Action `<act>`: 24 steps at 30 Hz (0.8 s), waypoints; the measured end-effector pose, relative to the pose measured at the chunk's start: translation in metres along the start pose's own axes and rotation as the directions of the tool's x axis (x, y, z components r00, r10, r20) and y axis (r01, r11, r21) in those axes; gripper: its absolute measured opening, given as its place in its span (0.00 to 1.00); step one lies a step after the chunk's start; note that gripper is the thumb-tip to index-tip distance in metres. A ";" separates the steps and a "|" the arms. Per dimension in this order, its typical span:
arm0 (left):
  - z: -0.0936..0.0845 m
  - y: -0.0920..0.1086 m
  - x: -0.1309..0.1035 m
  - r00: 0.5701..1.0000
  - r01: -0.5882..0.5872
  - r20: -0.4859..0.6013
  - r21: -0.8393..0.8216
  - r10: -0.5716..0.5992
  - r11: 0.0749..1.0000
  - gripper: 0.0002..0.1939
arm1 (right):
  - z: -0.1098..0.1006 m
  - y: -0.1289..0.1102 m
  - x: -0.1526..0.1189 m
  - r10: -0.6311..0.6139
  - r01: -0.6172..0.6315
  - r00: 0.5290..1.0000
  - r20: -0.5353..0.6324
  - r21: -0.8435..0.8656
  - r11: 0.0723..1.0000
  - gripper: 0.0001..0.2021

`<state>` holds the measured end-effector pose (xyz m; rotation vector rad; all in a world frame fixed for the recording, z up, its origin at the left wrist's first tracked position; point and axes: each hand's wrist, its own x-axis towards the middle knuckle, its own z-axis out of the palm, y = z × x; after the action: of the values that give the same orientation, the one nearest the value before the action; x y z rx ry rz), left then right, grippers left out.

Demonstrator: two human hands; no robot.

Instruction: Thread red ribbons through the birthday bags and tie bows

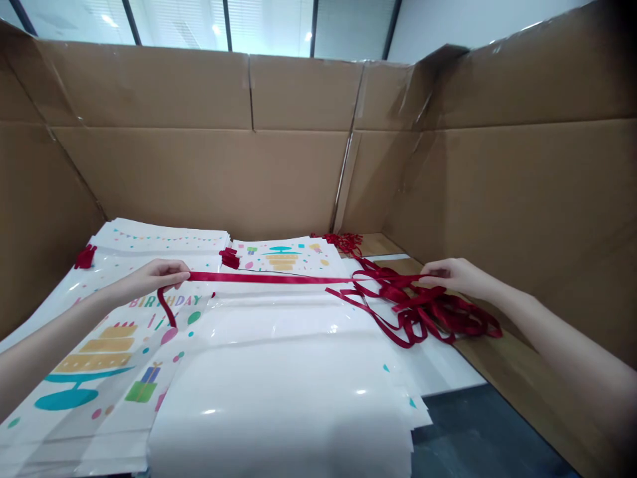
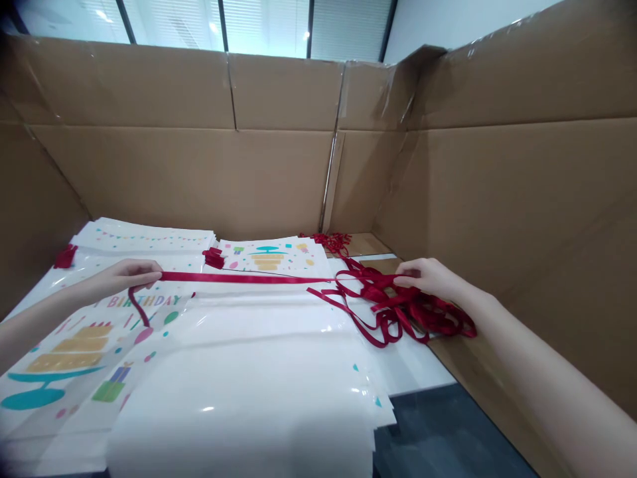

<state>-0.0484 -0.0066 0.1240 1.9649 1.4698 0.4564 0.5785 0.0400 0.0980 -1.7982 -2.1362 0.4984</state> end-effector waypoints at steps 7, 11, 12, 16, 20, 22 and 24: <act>-0.014 -0.024 -0.014 0.999 0.042 -0.015 0.017 -0.042 0.999 0.20 | -0.003 0.003 0.001 -0.028 -0.032 0.988 -0.151 -0.385 0.922 0.06; -0.016 -0.030 -0.023 0.996 0.076 -0.038 0.021 -0.075 0.997 0.19 | -0.009 0.007 0.000 -0.023 -0.112 0.971 -0.239 -0.535 0.837 0.08; -0.017 -0.032 -0.025 0.995 0.087 -0.044 0.016 -0.086 0.996 0.19 | -0.010 0.010 0.000 -0.003 -0.149 0.964 -0.265 -0.551 0.821 0.09; -0.016 -0.042 -0.032 0.995 0.086 -0.047 -0.010 -0.086 0.996 0.17 | -0.009 0.027 0.003 0.180 -0.303 0.947 -0.266 -0.555 0.774 0.14; -0.008 -0.036 -0.033 0.994 0.104 0.015 -0.020 -0.104 0.994 0.17 | 0.026 0.005 0.008 0.126 -0.181 0.982 -0.137 -0.540 0.822 0.22; -0.001 -0.027 -0.030 0.991 0.113 0.081 -0.019 -0.111 0.993 0.18 | 0.058 -0.031 0.004 -0.009 -0.040 0.995 -0.097 -0.493 0.869 0.20; 0.006 -0.016 -0.024 0.984 0.110 0.141 -0.027 -0.105 0.994 0.18 | 0.096 -0.076 -0.006 -0.127 0.101 0.991 -0.038 -0.405 0.909 0.22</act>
<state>-0.0642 -0.0281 0.1109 1.8409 1.4610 0.2894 0.4701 0.0153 0.0468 -1.8391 -2.4139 -0.0369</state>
